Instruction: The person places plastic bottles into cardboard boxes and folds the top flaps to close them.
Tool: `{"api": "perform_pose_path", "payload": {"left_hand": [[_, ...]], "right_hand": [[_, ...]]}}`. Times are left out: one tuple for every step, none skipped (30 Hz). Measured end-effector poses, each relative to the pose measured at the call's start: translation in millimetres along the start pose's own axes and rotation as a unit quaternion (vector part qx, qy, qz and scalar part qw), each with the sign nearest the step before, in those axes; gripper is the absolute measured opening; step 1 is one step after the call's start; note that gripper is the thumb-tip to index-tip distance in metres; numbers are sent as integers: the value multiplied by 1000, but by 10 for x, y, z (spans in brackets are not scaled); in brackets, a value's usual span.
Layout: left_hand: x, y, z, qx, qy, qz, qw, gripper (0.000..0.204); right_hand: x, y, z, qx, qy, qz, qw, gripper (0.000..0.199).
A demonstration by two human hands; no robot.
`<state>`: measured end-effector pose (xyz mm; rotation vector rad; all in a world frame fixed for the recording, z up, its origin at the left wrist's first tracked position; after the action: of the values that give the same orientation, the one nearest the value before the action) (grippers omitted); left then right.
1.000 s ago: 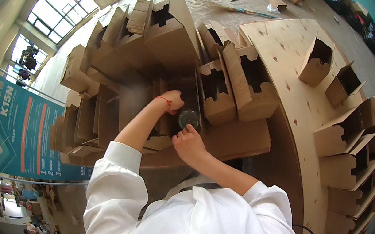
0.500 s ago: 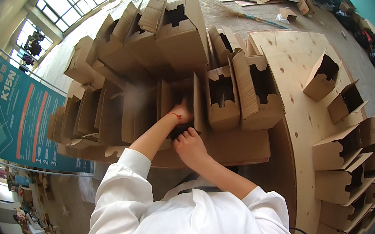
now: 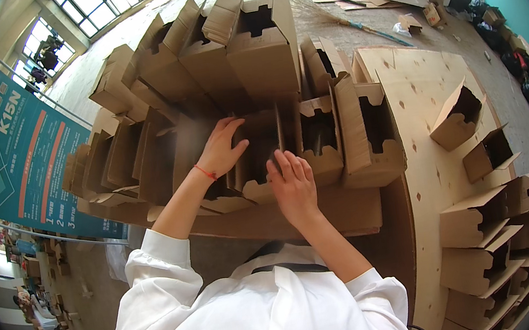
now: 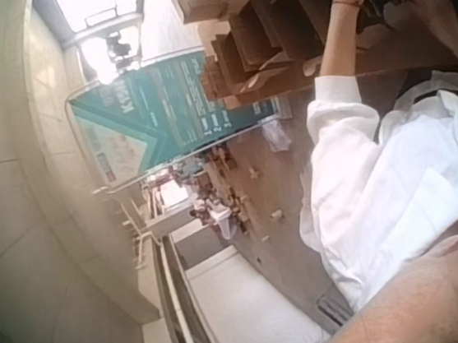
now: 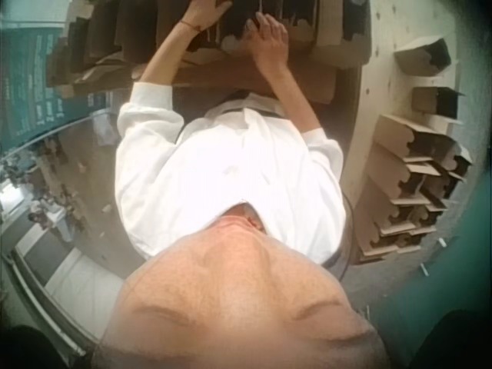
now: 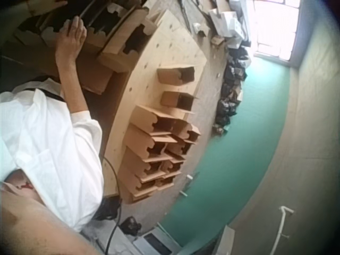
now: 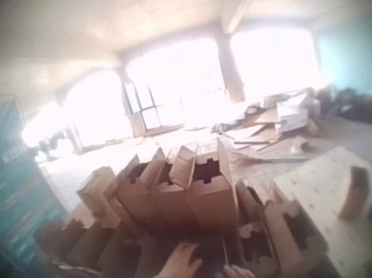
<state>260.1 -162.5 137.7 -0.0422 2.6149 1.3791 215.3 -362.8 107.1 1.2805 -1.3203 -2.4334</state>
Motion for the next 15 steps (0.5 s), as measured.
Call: {"api": "perform_pose_path", "payload": {"left_hand": [[49, 2, 33, 0, 18, 12, 1000, 67], [95, -6, 5, -1, 25, 39, 999, 77], [147, -11, -57, -3, 33, 66, 997, 88], [175, -17, -93, -4, 41, 93, 995, 98], [194, -32, -94, 2, 44, 135, 990, 117], [207, -63, -92, -31, 34, 148, 988, 119], [212, -115, -88, -63, 25, 161, 985, 122], [222, -165, -86, -94, 17, 173, 980, 124], [196, -209, -88, -94, 43, 179, 978, 129], [170, -241, -108, -97, 51, 177, 978, 126], [131, -273, -130, -100, 58, 177, 977, 124], [92, -295, -143, -103, 64, 177, 977, 122], [40, -331, -112, -102, 55, 131, 985, 117], [-17, -403, -30, -101, 46, 84, 990, 113], [-73, -451, 51, -101, 37, 37, 994, 108]], "right_hand": [[-3, -70, -42, -19, -20, 24, 999, 61], [-15, -117, -75, -23, -39, 36, 998, 64], [-27, -155, -103, -27, -58, 47, 997, 68], [-34, -198, -131, -31, -77, 59, 995, 71], [-22, -243, -149, -9, -68, 63, 996, 73], [-6, -294, -170, 13, -59, 66, 996, 74], [5, -331, -180, 36, -50, 70, 996, 76], [9, -360, -165, 46, -46, 73, 995, 75], [12, -385, -142, 56, -43, 76, 995, 74], [13, -400, -122, 66, -41, 78, 994, 73], [3, -396, -104, 78, -32, 88, 993, 72], [-11, -377, -86, 89, -23, 97, 991, 70], [-19, -369, -78, 101, -15, 106, 989, 69], [-23, -373, -77, 107, -5, 106, 989, 67], [-30, -377, -72, 113, 5, 105, 988, 66]]}}
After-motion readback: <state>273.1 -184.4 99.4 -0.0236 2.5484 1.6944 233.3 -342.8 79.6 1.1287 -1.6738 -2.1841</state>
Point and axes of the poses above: each hand's wrist, its own x-axis away from the middle knuckle, its own y-axis out of the back of the hand, z = x × y, the point moved 2 cm from there along -x, towards the middle knuckle
